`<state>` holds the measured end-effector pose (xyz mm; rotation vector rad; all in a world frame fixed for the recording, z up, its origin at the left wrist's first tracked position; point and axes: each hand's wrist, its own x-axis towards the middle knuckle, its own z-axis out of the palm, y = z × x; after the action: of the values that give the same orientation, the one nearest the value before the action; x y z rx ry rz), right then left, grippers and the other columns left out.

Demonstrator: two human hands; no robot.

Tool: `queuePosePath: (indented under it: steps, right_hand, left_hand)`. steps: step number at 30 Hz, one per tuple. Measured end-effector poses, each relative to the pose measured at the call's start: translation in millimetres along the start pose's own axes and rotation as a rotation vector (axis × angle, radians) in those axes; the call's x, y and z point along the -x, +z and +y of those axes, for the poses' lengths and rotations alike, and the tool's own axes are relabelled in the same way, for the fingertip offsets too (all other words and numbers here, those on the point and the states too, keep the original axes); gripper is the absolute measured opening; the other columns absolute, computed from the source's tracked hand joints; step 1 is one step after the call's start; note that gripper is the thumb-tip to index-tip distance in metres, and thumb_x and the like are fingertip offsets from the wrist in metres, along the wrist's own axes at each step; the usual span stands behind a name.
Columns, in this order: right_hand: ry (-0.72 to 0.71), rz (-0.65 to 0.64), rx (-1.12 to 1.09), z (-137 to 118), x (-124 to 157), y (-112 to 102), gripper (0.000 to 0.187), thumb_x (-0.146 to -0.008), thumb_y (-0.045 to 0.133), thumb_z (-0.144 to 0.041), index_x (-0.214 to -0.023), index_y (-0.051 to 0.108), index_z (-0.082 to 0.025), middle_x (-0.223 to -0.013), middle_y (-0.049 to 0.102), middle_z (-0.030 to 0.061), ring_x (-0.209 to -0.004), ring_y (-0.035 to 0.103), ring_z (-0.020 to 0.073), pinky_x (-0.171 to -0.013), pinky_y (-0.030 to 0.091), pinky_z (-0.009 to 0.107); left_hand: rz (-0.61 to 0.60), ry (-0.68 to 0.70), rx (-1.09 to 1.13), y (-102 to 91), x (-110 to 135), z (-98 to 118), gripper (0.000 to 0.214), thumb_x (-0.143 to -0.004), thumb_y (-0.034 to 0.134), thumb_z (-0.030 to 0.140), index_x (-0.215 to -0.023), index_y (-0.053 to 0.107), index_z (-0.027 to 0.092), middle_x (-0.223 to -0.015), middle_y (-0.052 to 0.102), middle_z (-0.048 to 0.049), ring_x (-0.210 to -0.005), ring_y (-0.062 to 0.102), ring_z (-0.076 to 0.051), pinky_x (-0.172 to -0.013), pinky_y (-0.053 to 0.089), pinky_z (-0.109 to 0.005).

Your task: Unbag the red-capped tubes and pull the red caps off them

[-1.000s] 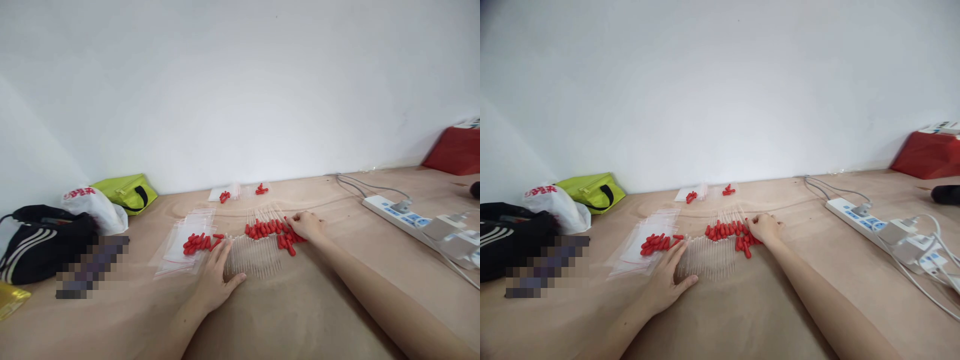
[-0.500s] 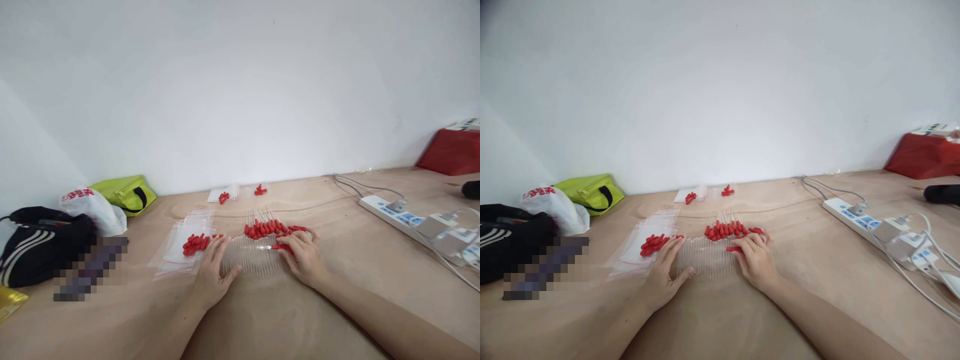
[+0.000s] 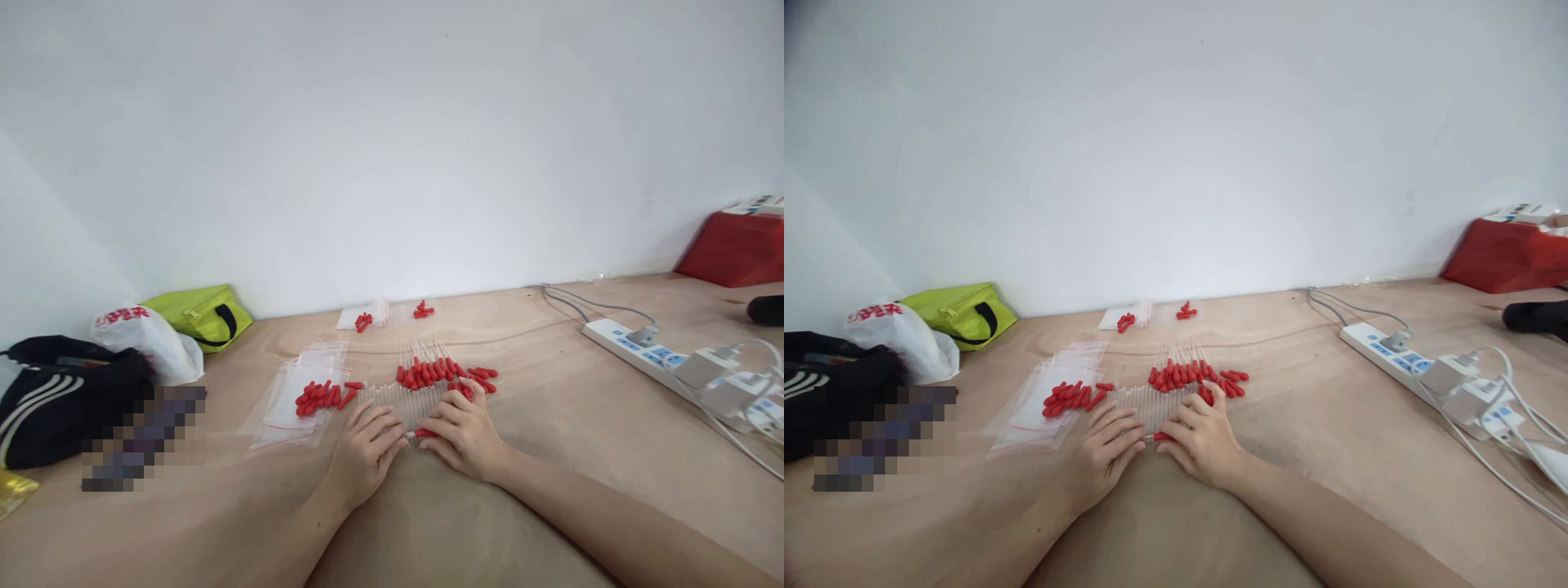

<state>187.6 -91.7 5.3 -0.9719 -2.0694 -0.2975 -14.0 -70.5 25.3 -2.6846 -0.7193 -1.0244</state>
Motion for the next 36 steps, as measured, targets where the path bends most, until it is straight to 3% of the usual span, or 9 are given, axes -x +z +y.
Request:
queuePosePath:
  steps: [12, 32, 36]
  right_hand:
    - [-0.020, -0.024, -0.027, 0, 3, -4, 0.019, -0.082, 0.049, -0.033, -0.074, 0.063, -0.023, -0.059, 0.053, -0.0021, -0.069, 0.042, 0.0132, -0.088, 0.018, 0.043]
    - [-0.070, -0.092, -0.072, -2, 7, -12, 0.016, -0.080, 0.047, -0.026, -0.074, 0.062, -0.024, -0.059, 0.052, -0.0027, -0.073, 0.046, 0.0140, -0.091, 0.018, 0.045]
    - [-0.023, -0.043, -0.086, 3, 8, -18, 0.018, -0.081, 0.046, -0.026, -0.072, 0.062, -0.023, -0.058, 0.052, -0.0030, -0.071, 0.047, 0.0133, -0.090, 0.019, 0.043]
  left_hand:
    - [-0.040, 0.090, 0.065, 2.8, 6, -2, 0.017, -0.085, 0.043, 0.013, -0.090, 0.059, 0.015, -0.092, 0.068, -0.0052, -0.096, 0.060, -0.016, -0.093, 0.045, -0.038]
    - [-0.096, 0.057, 0.160, -1.6, 8, 3, 0.021, -0.085, 0.040, 0.011, -0.093, 0.059, 0.017, -0.089, 0.067, -0.0033, -0.095, 0.061, -0.014, -0.097, 0.043, -0.036]
    - [-0.027, 0.050, 0.137, -2.9, 15, -6, 0.019, -0.084, 0.042, 0.011, -0.091, 0.058, 0.017, -0.090, 0.067, -0.0035, -0.095, 0.060, -0.014, -0.096, 0.043, -0.035]
